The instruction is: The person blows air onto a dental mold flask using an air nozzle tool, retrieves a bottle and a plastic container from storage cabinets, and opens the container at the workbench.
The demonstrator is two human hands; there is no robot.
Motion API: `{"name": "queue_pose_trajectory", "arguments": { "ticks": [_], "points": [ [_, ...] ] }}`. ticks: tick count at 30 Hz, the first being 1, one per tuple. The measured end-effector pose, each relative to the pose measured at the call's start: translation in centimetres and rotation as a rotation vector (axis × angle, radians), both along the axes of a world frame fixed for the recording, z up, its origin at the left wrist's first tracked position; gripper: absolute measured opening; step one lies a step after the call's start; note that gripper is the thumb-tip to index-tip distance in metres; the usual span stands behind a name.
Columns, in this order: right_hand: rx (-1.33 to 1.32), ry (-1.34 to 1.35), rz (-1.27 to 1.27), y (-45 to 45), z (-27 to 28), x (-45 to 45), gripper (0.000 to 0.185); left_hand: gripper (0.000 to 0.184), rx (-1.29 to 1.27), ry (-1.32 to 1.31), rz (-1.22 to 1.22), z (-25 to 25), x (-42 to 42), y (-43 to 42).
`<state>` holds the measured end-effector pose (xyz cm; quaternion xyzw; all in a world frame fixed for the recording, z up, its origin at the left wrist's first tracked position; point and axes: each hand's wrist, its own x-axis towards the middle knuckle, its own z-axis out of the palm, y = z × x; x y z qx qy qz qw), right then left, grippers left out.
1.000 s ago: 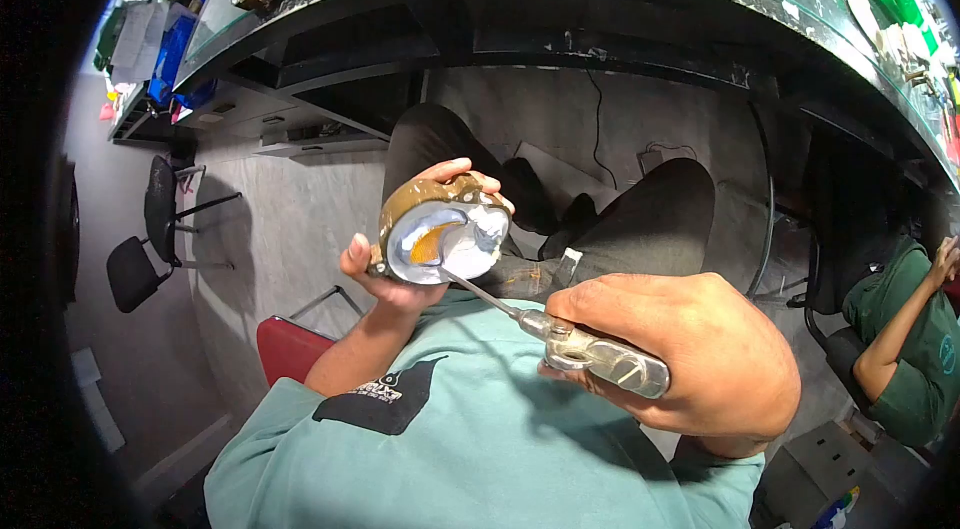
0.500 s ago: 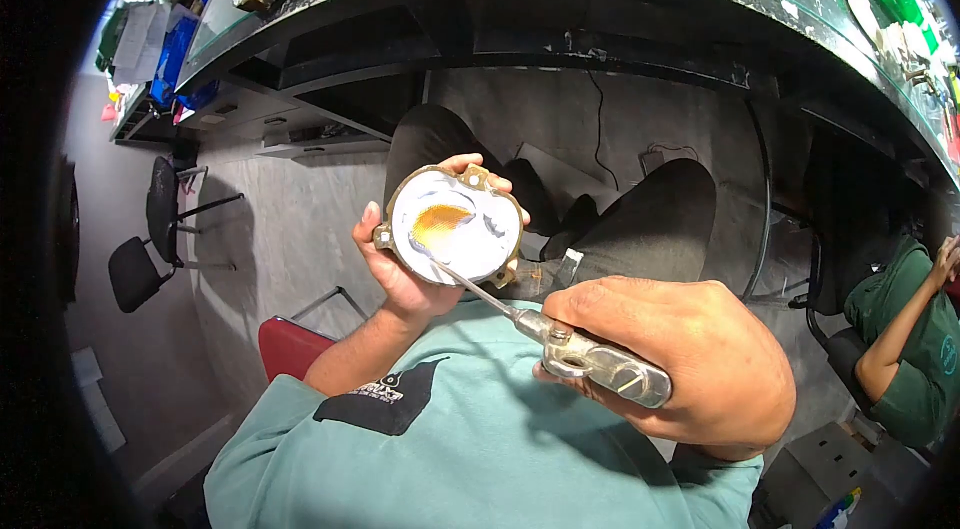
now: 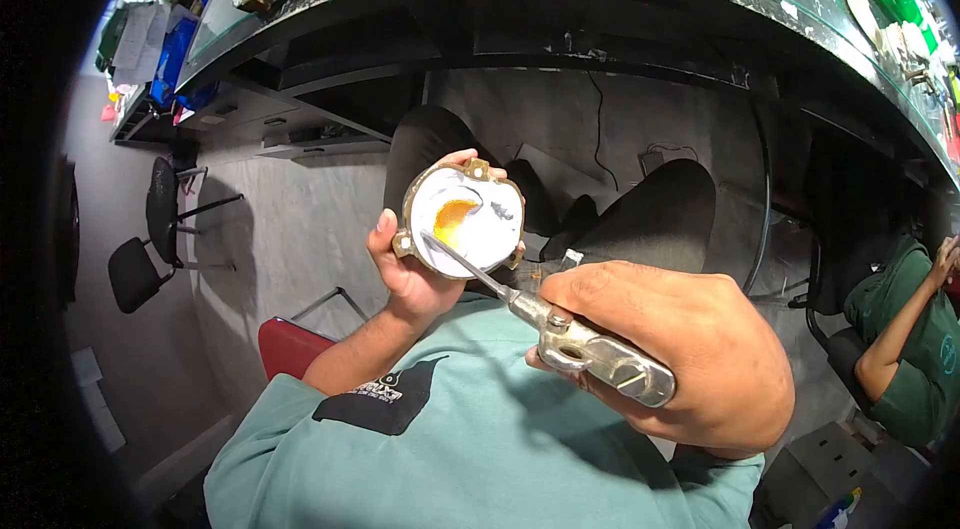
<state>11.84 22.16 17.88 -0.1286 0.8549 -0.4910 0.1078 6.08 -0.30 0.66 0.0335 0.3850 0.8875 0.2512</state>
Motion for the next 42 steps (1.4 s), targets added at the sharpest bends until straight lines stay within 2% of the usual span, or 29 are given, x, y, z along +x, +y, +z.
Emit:
{"name": "queue_pose_trajectory", "arguments": {
  "ticks": [3,6,12,15,18,27,30,33,34,37,42],
  "points": [
    [-0.031,0.007,-0.006,0.3,0.1,0.0,0.031,0.094,-0.039,0.131,0.008,-0.6,-0.1,-0.1],
    [-0.031,0.002,-0.015,0.7,0.2,0.1,0.031,0.088,0.017,0.125,-0.019,-0.1,-0.3,-0.3],
    [-0.010,0.002,-0.051,1.4,0.3,-0.1,0.032,0.089,0.005,0.154,-0.047,-0.2,-0.4,-0.4],
    [-0.001,0.060,0.013,1.8,0.2,0.0,0.034,0.089,0.008,0.149,-0.043,-0.4,-0.4,-0.5],
    [-0.044,-0.032,-0.019,1.9,0.7,0.2,0.031,0.089,-0.012,0.163,-0.035,-0.2,-0.5,-0.5],
    [-0.051,-0.029,0.028,2.0,0.7,0.1,0.031,0.088,0.012,0.159,-0.044,-0.1,-0.4,-0.4],
    [-0.033,-0.036,0.013,2.1,0.6,0.2,0.032,0.099,-0.021,0.041,-0.009,-0.1,-0.3,-0.1],
    [-0.011,-0.026,-0.010,2.0,0.3,0.0,0.033,0.097,0.145,-0.244,-0.026,0.5,-0.6,0.1],
    [-0.003,-0.021,-0.018,1.9,0.2,0.0,0.033,0.095,0.286,-0.294,-0.111,0.9,-0.8,0.0],
    [0.025,0.028,0.013,1.5,0.0,-0.3,0.032,0.096,0.452,-0.401,-0.200,0.7,-1.0,-0.3],
    [0.013,-0.050,-0.022,1.1,-0.3,-0.4,0.031,0.096,0.462,-0.454,-0.174,0.9,-1.1,-0.2]
  ]
}}
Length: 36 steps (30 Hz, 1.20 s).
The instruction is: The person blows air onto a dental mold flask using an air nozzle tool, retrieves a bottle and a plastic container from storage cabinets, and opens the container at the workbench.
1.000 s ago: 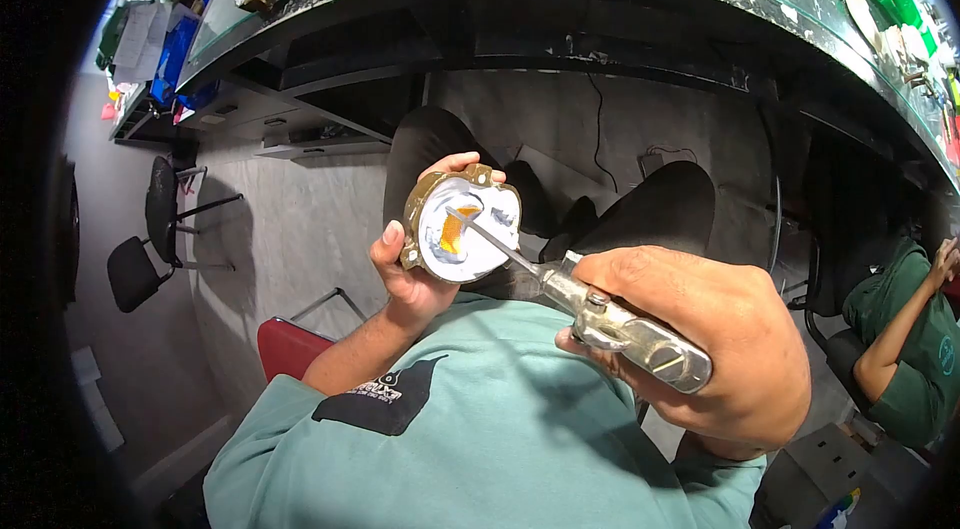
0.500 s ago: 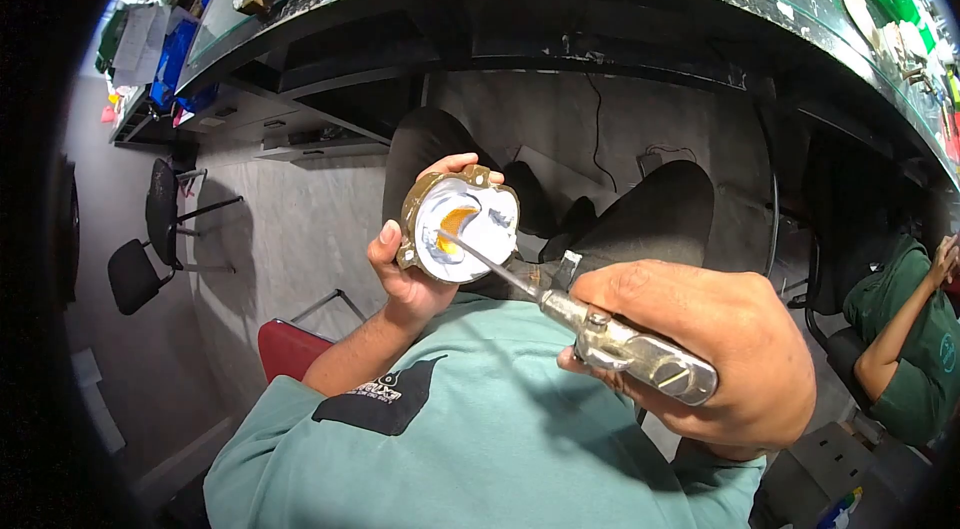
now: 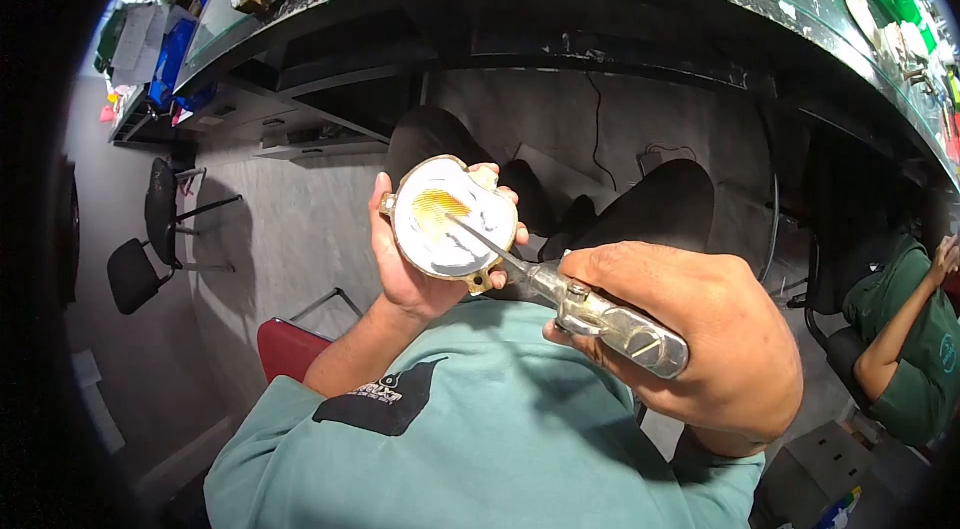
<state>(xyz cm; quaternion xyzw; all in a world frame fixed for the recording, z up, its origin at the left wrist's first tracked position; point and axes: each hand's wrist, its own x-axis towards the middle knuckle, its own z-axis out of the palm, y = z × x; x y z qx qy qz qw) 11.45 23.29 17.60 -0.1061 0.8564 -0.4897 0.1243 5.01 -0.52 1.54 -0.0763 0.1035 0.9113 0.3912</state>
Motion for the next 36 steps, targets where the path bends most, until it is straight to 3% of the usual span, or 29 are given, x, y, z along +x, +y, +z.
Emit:
{"name": "queue_pose_trajectory", "arguments": {
  "ticks": [31,34,36],
  "points": [
    [-0.012,-0.065,0.073,0.3,0.5,0.2,0.032,0.102,0.053,0.137,-0.056,-1.3,-0.3,-0.6],
    [0.028,-0.089,0.074,0.3,0.4,0.2,0.031,0.103,-0.137,0.191,0.026,-0.4,-0.1,-0.5],
    [0.038,-0.073,0.073,0.1,0.0,0.3,0.032,0.101,-0.290,0.370,0.075,-1.0,0.1,-0.7]
  ]
}}
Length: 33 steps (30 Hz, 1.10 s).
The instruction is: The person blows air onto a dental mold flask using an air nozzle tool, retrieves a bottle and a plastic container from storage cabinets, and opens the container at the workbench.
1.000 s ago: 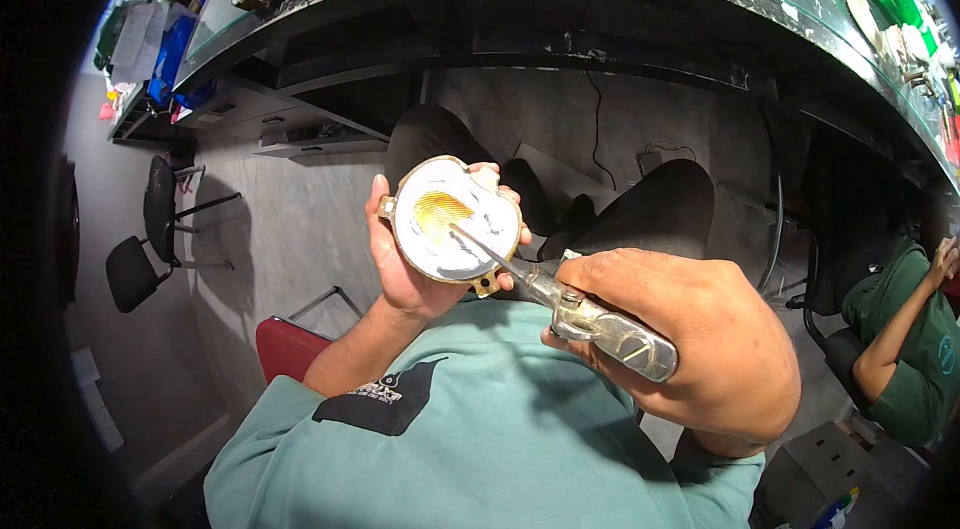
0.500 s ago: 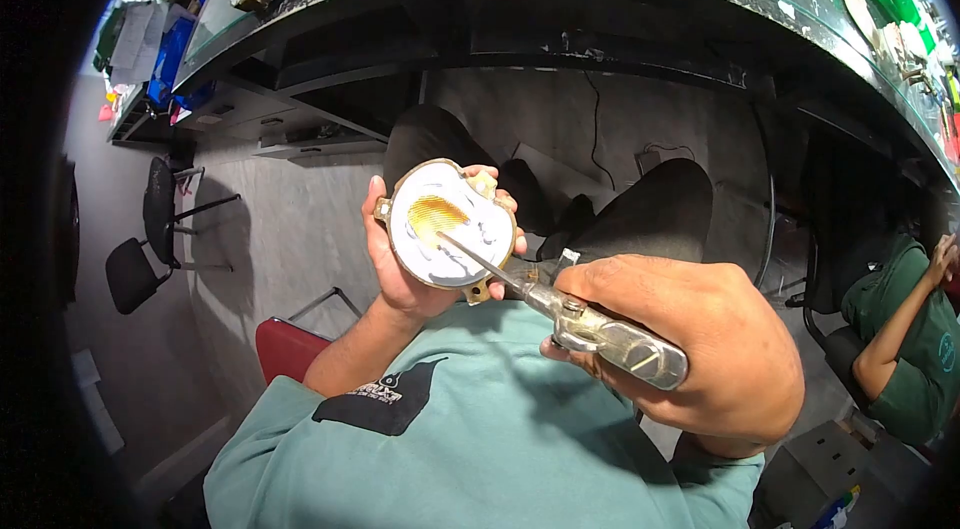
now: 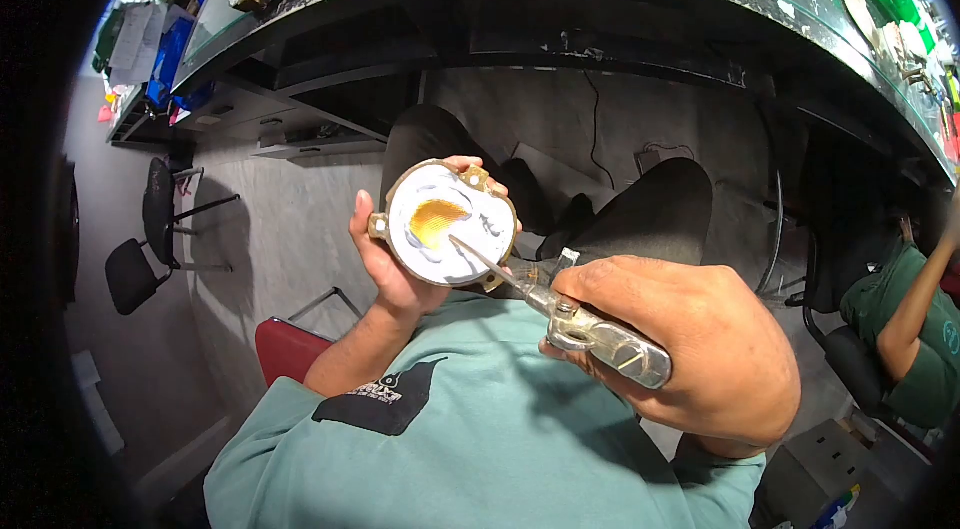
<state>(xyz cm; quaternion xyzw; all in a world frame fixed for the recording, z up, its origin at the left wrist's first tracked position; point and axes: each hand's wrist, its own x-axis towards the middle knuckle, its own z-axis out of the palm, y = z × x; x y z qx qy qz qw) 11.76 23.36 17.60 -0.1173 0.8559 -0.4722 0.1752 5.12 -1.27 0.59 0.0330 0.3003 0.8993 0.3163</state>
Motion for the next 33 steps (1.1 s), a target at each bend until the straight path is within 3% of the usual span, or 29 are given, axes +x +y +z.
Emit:
{"name": "queue_pose_trajectory", "arguments": {
  "ticks": [5,9,16,19,33],
  "points": [
    [0.058,0.033,0.019,-0.3,0.3,0.2,0.034,0.094,-0.181,0.285,0.051,0.1,0.4,0.1],
    [0.093,0.066,-0.009,-0.4,0.0,0.5,0.035,0.094,-0.292,0.335,0.097,0.7,0.6,0.3],
    [0.124,0.115,-0.056,-0.1,0.0,0.5,0.035,0.094,-0.253,0.288,0.089,0.5,0.6,0.2],
    [0.043,0.113,-0.129,-0.2,-0.2,0.6,0.025,0.093,-0.288,0.304,0.101,0.4,0.6,0.2],
    [0.078,0.067,-0.134,0.3,0.7,0.8,0.028,0.094,-0.389,0.379,0.133,0.5,0.5,0.2]
  ]
}}
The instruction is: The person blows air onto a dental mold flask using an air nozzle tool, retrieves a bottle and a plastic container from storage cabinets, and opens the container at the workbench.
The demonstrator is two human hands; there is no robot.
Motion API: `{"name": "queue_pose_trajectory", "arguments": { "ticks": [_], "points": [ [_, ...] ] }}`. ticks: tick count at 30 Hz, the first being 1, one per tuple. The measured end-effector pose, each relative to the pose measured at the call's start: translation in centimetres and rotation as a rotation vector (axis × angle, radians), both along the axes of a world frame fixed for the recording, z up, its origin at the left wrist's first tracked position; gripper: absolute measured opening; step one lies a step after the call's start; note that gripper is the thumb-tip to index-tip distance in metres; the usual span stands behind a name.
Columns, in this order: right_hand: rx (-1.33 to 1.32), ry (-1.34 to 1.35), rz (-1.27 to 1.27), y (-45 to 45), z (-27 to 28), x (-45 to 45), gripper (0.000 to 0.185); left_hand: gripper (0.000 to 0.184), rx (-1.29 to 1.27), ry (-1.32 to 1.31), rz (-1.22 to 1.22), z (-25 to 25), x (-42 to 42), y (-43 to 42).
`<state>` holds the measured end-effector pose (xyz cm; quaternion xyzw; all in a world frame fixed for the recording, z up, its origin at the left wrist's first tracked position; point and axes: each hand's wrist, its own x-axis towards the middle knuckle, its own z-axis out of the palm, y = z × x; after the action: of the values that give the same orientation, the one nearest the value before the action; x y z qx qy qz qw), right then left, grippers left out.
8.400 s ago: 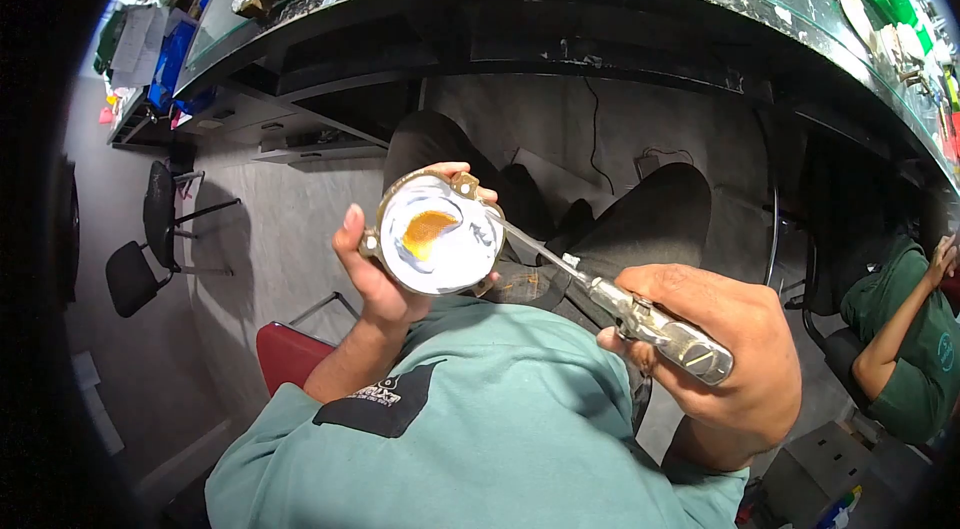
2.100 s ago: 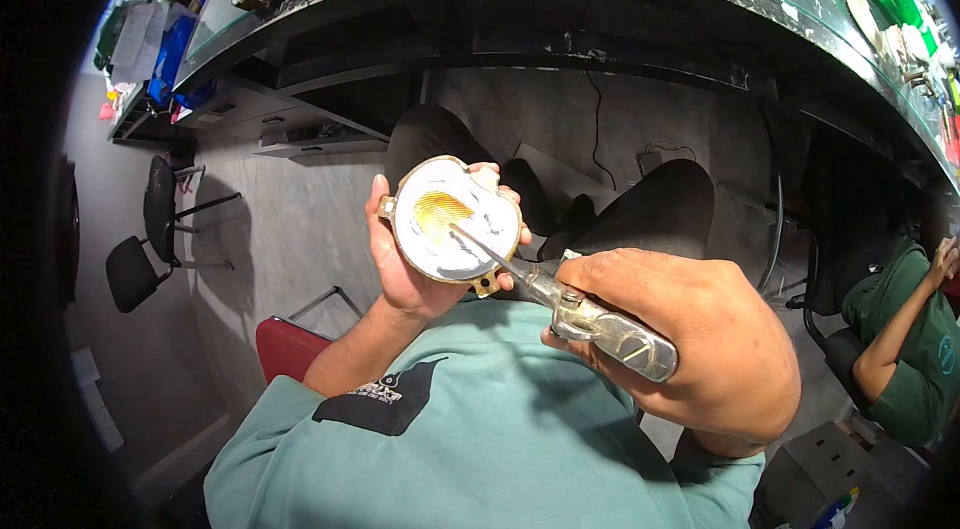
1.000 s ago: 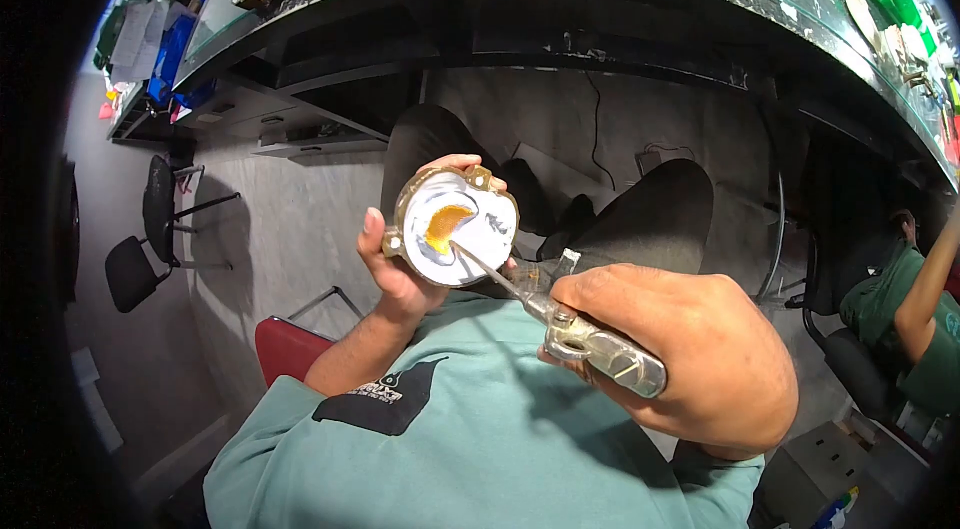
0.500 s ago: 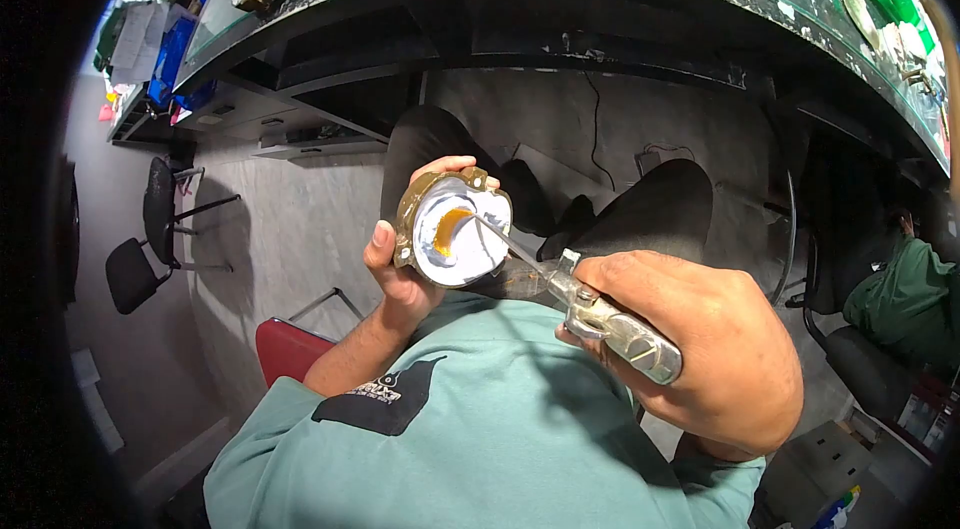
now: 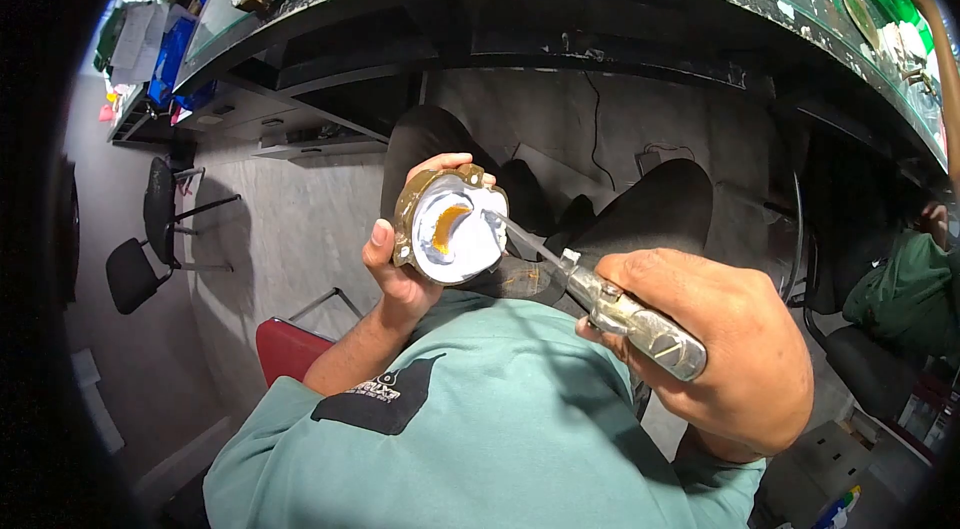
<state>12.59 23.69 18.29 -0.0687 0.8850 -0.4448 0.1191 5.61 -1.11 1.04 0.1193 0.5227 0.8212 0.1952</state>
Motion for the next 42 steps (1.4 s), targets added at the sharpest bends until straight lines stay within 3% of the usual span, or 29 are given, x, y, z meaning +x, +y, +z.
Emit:
{"name": "queue_pose_trajectory", "arguments": {
  "ticks": [10,14,17,18,21,24,26,30,36,39,42],
  "points": [
    [-0.020,-0.051,0.106,-0.3,0.4,0.1,0.024,0.095,0.019,0.011,0.019,0.0,-0.2,-0.1],
    [-0.194,-0.034,0.103,1.3,1.5,0.5,0.032,0.104,0.219,-0.110,-0.024,-0.6,-0.8,-0.6],
    [-0.312,-0.005,-0.201,3.8,0.8,1.8,0.033,0.107,0.541,-0.332,-0.068,0.9,-1.0,-1.2],
    [-0.302,0.032,-0.378,4.1,0.1,2.2,0.033,0.109,0.569,-0.274,-0.080,1.4,-1.3,-1.5],
    [-0.251,0.087,-0.579,7.0,-2.9,2.4,0.031,0.113,0.632,-0.060,-0.079,3.3,-3.5,-2.1],
    [-0.244,0.197,-0.794,9.8,-7.4,1.5,0.029,0.095,0.586,0.036,0.069,8.8,-5.7,-1.0],
    [-0.325,0.288,-0.894,10.8,-10.3,0.1,0.027,0.069,0.660,0.064,0.165,11.4,-7.9,0.1],
    [-0.425,0.485,-0.822,10.8,-12.7,-3.1,0.031,0.047,0.854,0.034,0.227,14.8,-13.4,2.2],
    [-0.548,0.556,-0.917,12.6,-16.9,-8.8,0.029,0.025,0.889,-0.111,0.137,14.7,-19.9,4.1],
    [-0.706,0.619,-1.030,13.2,-19.4,-11.8,0.033,0.020,0.852,-0.153,0.233,14.3,-21.5,5.0],
    [-0.475,0.926,-1.105,14.1,-22.9,-14.7,0.031,0.019,0.795,-0.207,0.291,13.5,-23.4,5.5]
  ]
}}
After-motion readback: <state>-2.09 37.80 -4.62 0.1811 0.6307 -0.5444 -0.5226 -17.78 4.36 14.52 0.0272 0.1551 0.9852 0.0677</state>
